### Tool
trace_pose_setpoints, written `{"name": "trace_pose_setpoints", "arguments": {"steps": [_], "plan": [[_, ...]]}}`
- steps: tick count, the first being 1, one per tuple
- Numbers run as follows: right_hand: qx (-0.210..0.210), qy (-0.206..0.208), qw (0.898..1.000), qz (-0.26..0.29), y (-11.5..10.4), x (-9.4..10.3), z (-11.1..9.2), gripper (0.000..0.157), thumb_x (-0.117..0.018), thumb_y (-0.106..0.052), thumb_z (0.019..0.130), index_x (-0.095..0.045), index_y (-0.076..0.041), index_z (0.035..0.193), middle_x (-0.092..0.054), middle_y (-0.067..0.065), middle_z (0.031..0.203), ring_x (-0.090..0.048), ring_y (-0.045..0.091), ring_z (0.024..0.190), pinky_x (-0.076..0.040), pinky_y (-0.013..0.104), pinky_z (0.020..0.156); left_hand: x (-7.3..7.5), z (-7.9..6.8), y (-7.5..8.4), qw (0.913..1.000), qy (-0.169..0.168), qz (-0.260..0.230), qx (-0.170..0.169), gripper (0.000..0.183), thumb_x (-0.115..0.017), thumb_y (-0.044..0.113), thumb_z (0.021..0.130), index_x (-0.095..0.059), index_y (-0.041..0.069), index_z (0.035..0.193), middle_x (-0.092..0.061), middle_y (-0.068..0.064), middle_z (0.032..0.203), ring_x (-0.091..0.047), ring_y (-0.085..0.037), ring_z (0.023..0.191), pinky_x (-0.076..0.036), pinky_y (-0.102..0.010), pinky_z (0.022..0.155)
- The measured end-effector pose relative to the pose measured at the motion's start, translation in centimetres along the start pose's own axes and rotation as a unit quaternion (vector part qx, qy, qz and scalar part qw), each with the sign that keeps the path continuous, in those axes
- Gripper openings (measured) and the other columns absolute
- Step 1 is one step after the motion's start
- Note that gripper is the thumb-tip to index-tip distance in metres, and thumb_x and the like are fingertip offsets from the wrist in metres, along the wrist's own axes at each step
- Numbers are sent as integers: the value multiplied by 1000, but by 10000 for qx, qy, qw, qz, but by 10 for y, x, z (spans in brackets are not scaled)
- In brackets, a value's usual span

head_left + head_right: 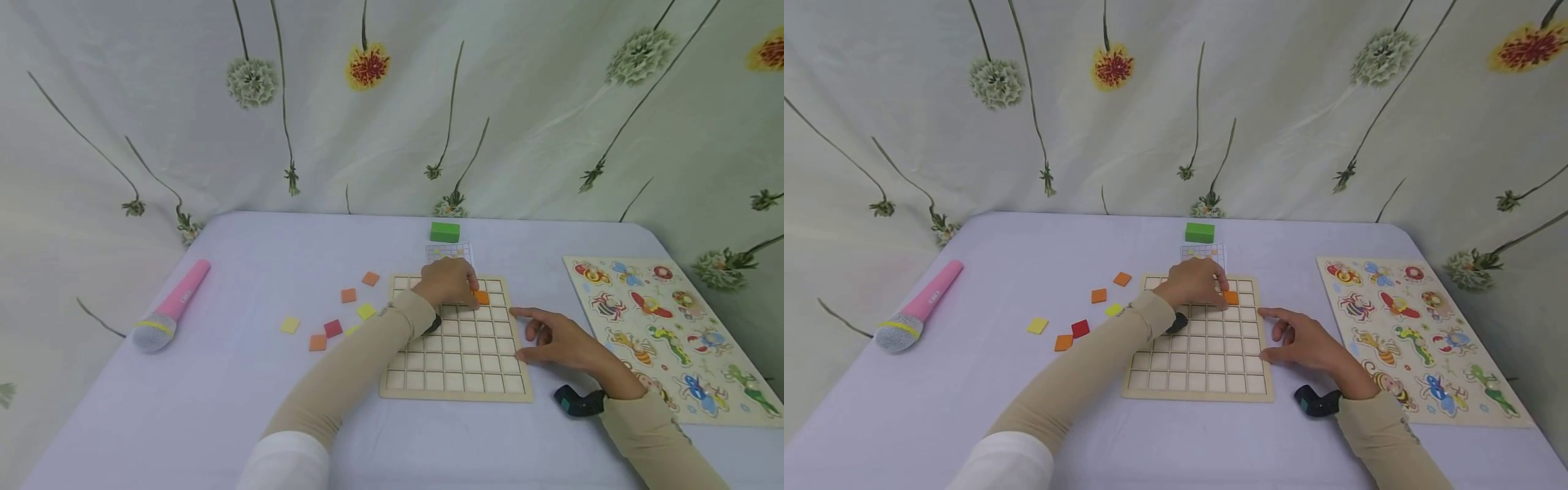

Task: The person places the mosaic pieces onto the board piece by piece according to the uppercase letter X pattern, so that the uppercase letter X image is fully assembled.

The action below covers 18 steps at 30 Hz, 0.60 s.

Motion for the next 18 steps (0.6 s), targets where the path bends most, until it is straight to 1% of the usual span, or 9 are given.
{"name": "trace_pose_setpoints", "arguments": {"steps": [5, 9, 11, 16, 18], "plan": [[-6, 7, 10000, 6, 0, 0, -1, 76, -89, -8, 86, -52, 12, 149, -55, 7, 98, -49, 18, 79, -42, 27, 67, 0, 0, 0, 10000, -32, 16, -33, 19, -93, 30, 86, -77, 22, 94, -74, 5, 102, -63, -17, 92, -47, -41, 81], [-40, -4, 10000, -4, 0, 0, -1, 76, -89, -8, 86, -52, 12, 149, -55, 7, 98, -49, 19, 80, -42, 27, 67, -1, 0, 0, 10000, -61, 44, -61, 19, -92, 31, 86, -78, 23, 96, -75, 5, 107, -64, -17, 93, -47, -40, 80], [-47, -15, 10000, -17, 1, 1, -1, 76, -89, -8, 86, -52, 12, 150, -55, 7, 99, -49, 19, 80, -42, 27, 67, 0, 0, 1, 9999, -68, 66, -86, 20, -92, 31, 86, -79, 22, 99, -75, 4, 111, -65, -18, 96, -47, -40, 80], [-72, -31, 10000, -26, 1, 0, -1, 77, -89, -8, 86, -51, 12, 150, -55, 7, 99, -49, 19, 80, -42, 27, 67, 4, -3, 4, 9997, -22, 190, -162, 25, -90, 33, 88, -81, 24, 109, -74, 3, 128, -68, -22, 110, -50, -43, 86], [-73, -31, 10000, -15, 1, 0, 0, 77, -89, -8, 86, -51, 12, 150, -55, 7, 98, -49, 19, 80, -42, 27, 67, 7, -5, 5, 9996, -8, 251, -162, 26, -89, 35, 90, -81, 26, 114, -73, 4, 131, -68, -22, 111, -51, -44, 86]]}}
Point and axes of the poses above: each hand's wrist, its own z-axis towards the middle knuckle, its own x-axis out of the back of the hand, y = z × x, the point moved 9 cm from there along z, towards the middle knuckle
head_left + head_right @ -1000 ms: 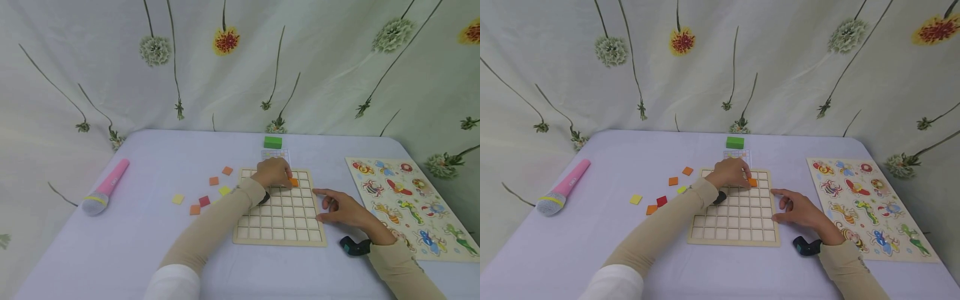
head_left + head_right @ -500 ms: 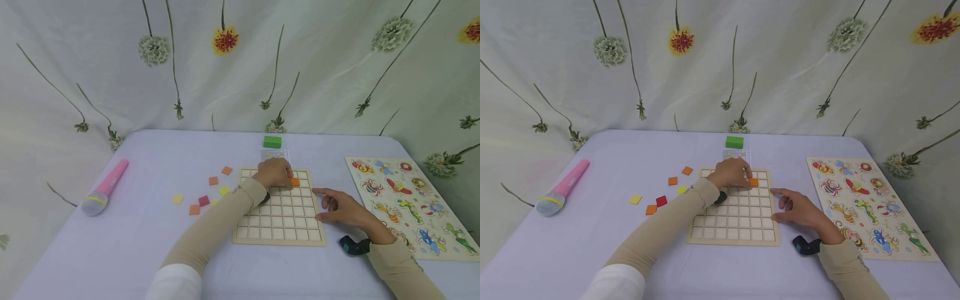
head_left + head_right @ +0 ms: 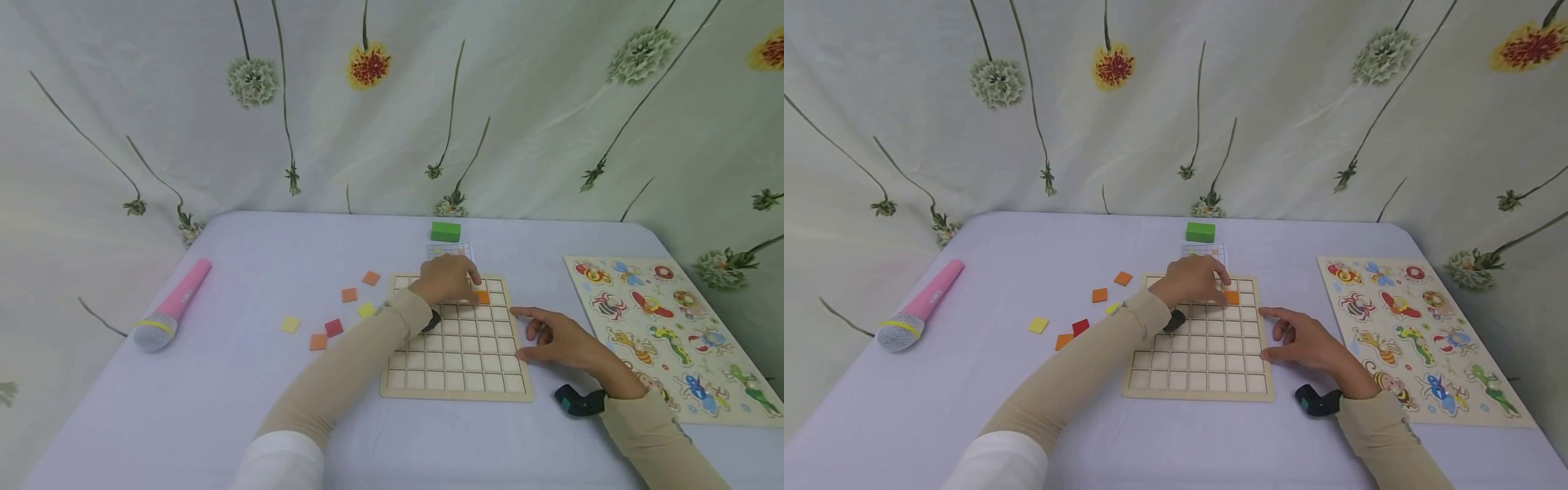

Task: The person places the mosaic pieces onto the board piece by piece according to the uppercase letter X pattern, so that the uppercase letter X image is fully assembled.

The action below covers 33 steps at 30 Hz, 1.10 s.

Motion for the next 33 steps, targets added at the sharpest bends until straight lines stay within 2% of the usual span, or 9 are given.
{"name": "trace_pose_setpoints", "arguments": {"steps": [6, 10, 16, 24, 33], "plan": [[35, -10, 10000, 4, 0, 1, 0, 77, -89, -8, 86, -51, 13, 150, -55, 7, 98, -49, 19, 79, -42, 27, 67, 4, -8, -2, 10000, -71, -18, 23, 27, -82, 39, 96, -80, 29, 122, -77, 7, 112, -69, -17, 97, -53, -40, 80], [4, -23, 10000, -4, 0, 1, -1, 77, -88, -9, 87, -50, 13, 150, -55, 7, 98, -49, 19, 79, -42, 28, 66, 6, -18, -4, 9998, -117, -183, -19, 28, -80, 38, 98, -79, 28, 124, -78, 12, 104, -69, -14, 95, -52, -39, 78], [-20, -11, 10000, -21, -1, 1, 0, 78, -89, -8, 86, -50, 13, 150, -55, 7, 98, -49, 19, 79, -42, 27, 67, 19, -40, -7, 9977, 9, -606, -303, 34, -81, 39, 98, -78, 25, 128, -77, 13, 101, -68, -11, 85, -52, -33, 71], [-30, 7, 10000, -16, -1, 1, -1, 78, -89, -9, 85, -51, 13, 150, -55, 7, 98, -49, 20, 79, -42, 28, 67, 36, -68, -19, 9955, 264, -674, -616, 34, -80, 37, 98, -78, 23, 129, -75, 14, 98, -65, -9, 76, -48, -30, 65], [28, -3, 10000, -33, -2, 1, -1, 78, -89, -8, 86, -50, 14, 150, -55, 7, 98, -49, 20, 80, -42, 28, 67, 50, -98, -42, 9913, 470, -821, -916, 33, -80, 32, 98, -78, 19, 128, -73, 14, 93, -65, -7, 81, -50, -31, 73]]}}
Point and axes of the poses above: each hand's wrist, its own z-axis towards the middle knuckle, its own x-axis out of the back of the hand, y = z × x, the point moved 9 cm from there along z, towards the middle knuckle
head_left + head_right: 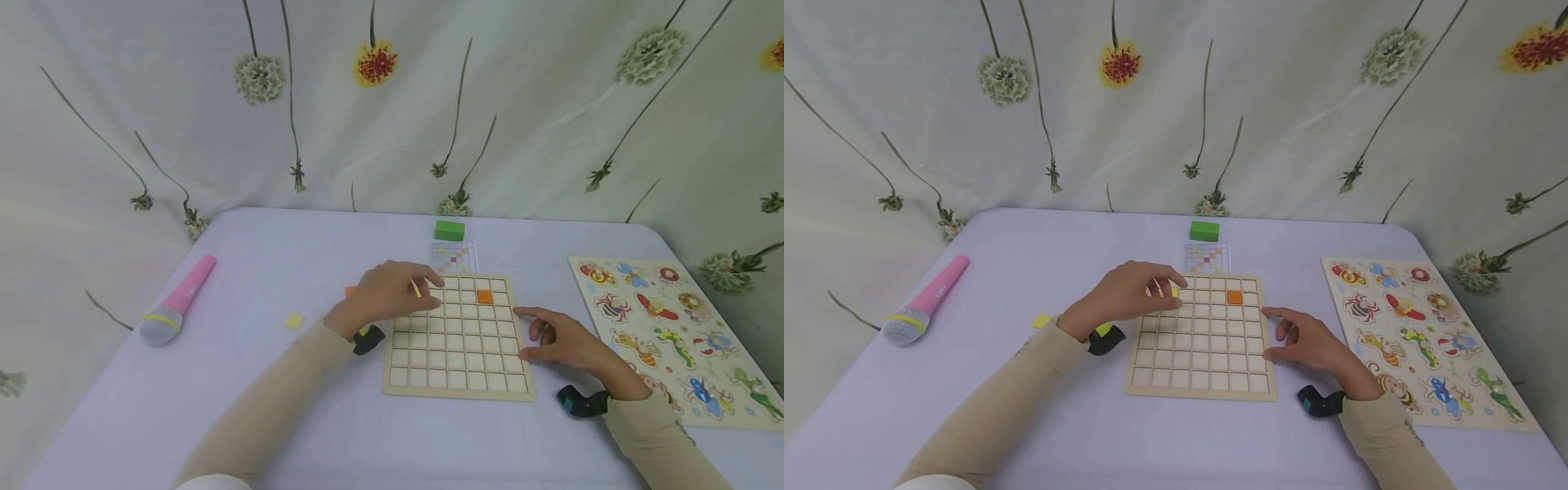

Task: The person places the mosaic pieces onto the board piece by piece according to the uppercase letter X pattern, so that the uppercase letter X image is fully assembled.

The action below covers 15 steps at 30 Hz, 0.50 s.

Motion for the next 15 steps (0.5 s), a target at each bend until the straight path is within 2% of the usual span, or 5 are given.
{"name": "trace_pose_setpoints", "arguments": {"steps": [5, 8, 15], "plan": [[-30, 8, 10000, 9, -1, -1, 0, 78, -89, -7, 85, -50, 14, 150, -55, 7, 98, -50, 19, 79, -43, 27, 67, 7, -15, -14, 10000, 45, -65, -40, 34, -81, 28, 98, -77, 18, 131, -72, 11, 95, -66, -10, 90, -52, -32, 79], [-18, -3, 10000, 2, -1, -1, 0, 78, -88, -6, 86, -50, 15, 150, -55, 7, 98, -49, 19, 78, -43, 27, 67, 11, -26, -22, 9994, 136, -326, -30, 34, -82, 25, 98, -77, 16, 130, -71, 9, 95, -66, -12, 93, -52, -34, 84], [-5, 10, 10000, -56, -2, 0, -1, 77, -87, -4, 87, -48, 15, 150, -55, 7, 99, -48, 17, 78, -42, 27, 66, 20, -45, -43, 9932, 324, -1077, -303, 30, -81, 15, 98, -78, 9, 128, -69, 3, 96, -65, -17, 98, -54, -36, 86]]}}
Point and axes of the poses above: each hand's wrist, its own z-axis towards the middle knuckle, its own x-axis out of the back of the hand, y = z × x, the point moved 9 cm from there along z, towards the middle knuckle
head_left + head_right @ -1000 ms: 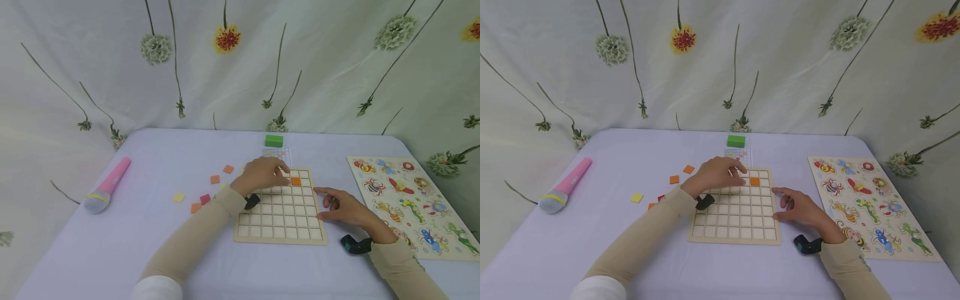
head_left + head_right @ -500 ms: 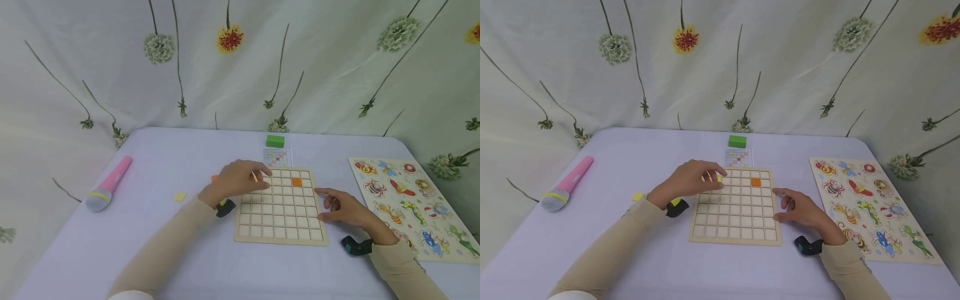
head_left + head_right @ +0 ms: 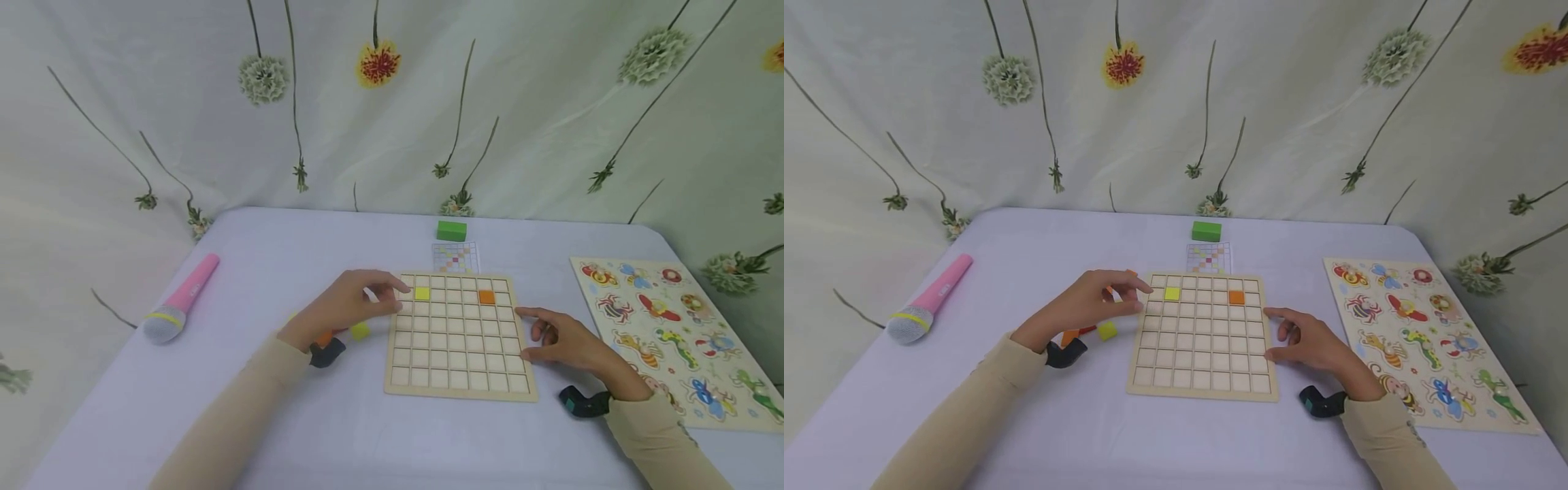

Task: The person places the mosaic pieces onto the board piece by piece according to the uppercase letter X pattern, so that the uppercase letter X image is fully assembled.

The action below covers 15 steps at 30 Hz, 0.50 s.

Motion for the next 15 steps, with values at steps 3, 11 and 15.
{"name": "trace_pose_setpoints", "arguments": {"steps": [3, 11, 15], "plan": [[37, -8, 10000, 36, 0, 0, 0, 77, -87, -4, 87, -48, 16, 150, -55, 7, 99, -48, 17, 77, -42, 27, 66, 8, -9, -11, 9999, 37, -124, 49, 32, -80, 14, 98, -77, 8, 129, -69, 2, 98, -65, -20, 99, -54, -37, 86], [30, -16, 9999, 158, 0, 0, 0, 76, -88, -5, 86, -50, 14, 150, -55, 7, 98, -49, 16, 76, -43, 26, 66, 39, -37, -46, 9970, 31, -226, 735, 39, -76, 16, 102, -72, 8, 140, -73, -9, 124, -66, -26, 112, -56, -43, 96], [40, -21, 9999, 130, -1, 0, 0, 76, -88, -5, 86, -50, 14, 150, -55, 7, 98, -49, 17, 76, -43, 27, 66, 65, -51, -62, 9944, 243, -241, 996, 41, -75, 17, 103, -69, 6, 142, -70, -15, 138, -65, -31, 120, -54, -47, 102]]}}
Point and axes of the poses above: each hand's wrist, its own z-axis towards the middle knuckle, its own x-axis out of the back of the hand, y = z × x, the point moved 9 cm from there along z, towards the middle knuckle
